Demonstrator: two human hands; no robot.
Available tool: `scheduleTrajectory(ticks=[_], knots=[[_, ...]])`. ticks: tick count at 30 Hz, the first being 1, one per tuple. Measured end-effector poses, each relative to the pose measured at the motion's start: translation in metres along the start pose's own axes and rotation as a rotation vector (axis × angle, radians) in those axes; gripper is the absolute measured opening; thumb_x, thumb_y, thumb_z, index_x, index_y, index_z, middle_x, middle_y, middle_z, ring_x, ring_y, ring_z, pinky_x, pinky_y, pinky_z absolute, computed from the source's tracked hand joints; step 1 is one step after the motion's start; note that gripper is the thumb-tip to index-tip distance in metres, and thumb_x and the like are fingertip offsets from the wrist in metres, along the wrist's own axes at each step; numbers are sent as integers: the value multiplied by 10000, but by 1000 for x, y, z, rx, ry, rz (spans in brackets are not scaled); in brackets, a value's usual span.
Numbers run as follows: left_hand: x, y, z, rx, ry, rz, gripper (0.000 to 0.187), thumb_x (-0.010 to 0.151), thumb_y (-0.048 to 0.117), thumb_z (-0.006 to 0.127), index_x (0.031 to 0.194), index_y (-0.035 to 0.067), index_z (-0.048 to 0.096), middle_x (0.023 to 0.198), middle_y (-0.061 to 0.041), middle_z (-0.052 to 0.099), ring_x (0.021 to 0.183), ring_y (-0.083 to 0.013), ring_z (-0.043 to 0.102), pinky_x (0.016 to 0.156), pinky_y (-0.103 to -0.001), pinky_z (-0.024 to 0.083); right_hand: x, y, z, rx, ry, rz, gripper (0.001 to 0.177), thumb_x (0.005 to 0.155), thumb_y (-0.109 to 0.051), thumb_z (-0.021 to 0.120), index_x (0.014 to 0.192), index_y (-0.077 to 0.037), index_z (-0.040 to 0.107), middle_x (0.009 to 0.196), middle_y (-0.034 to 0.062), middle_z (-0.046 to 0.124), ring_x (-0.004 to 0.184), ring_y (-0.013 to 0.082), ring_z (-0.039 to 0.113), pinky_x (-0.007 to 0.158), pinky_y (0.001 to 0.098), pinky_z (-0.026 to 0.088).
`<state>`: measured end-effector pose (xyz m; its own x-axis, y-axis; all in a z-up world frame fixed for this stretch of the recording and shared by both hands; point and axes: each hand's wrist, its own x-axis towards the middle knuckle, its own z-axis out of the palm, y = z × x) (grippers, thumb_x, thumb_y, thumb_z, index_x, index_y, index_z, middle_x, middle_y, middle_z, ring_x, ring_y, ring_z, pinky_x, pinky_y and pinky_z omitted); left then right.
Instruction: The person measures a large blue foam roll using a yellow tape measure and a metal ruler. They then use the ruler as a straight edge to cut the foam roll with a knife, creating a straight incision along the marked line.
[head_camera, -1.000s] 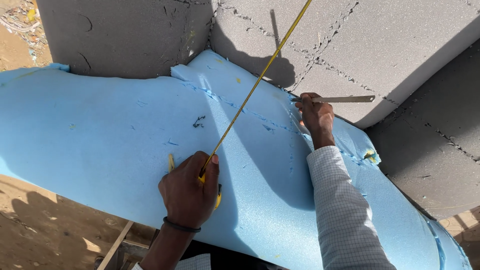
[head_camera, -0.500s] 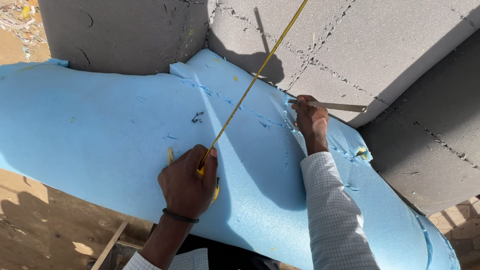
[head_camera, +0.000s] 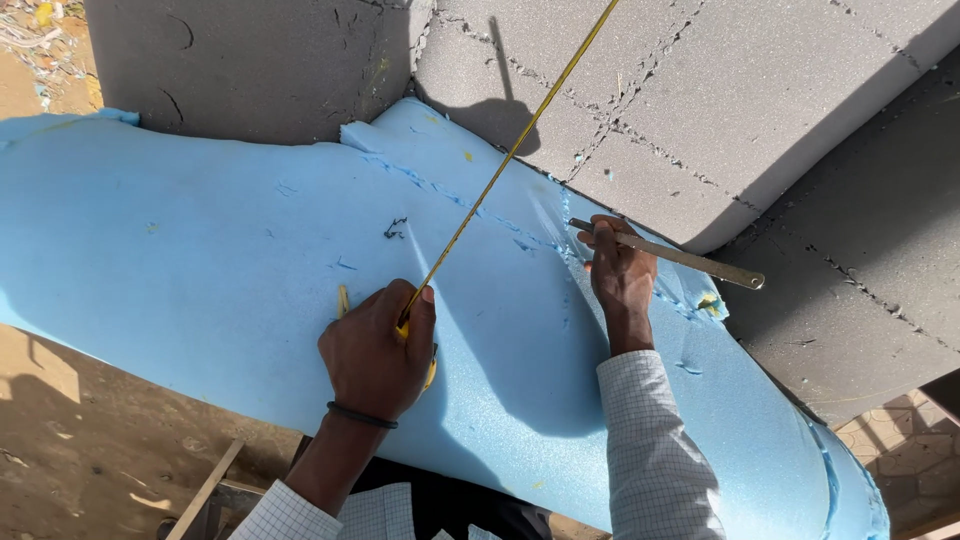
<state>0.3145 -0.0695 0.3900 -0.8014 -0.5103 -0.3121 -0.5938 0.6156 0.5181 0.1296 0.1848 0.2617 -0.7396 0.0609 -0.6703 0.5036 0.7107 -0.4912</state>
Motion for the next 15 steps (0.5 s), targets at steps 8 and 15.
scheduleTrajectory(ticks=[8, 15], knots=[[1, 2, -3, -18, 0, 2, 502, 1283, 411, 694, 822, 215, 707, 578, -26, 647, 513, -286, 724, 495, -388, 513, -19, 7, -7, -99, -20, -12, 451, 1143, -400, 625, 1378, -158, 924, 1093, 126, 951, 966, 305, 911, 881, 455, 781], [0, -1, 1, -4, 31, 28, 515, 1295, 391, 686, 815, 206, 704, 570, -39, 636, 514, -296, 720, 493, -388, 500, -40, -3, -17, -64, -15, 4, 458, 1127, -387, 619, 1378, -154, 923, 1109, 126, 955, 980, 343, 916, 895, 478, 756]])
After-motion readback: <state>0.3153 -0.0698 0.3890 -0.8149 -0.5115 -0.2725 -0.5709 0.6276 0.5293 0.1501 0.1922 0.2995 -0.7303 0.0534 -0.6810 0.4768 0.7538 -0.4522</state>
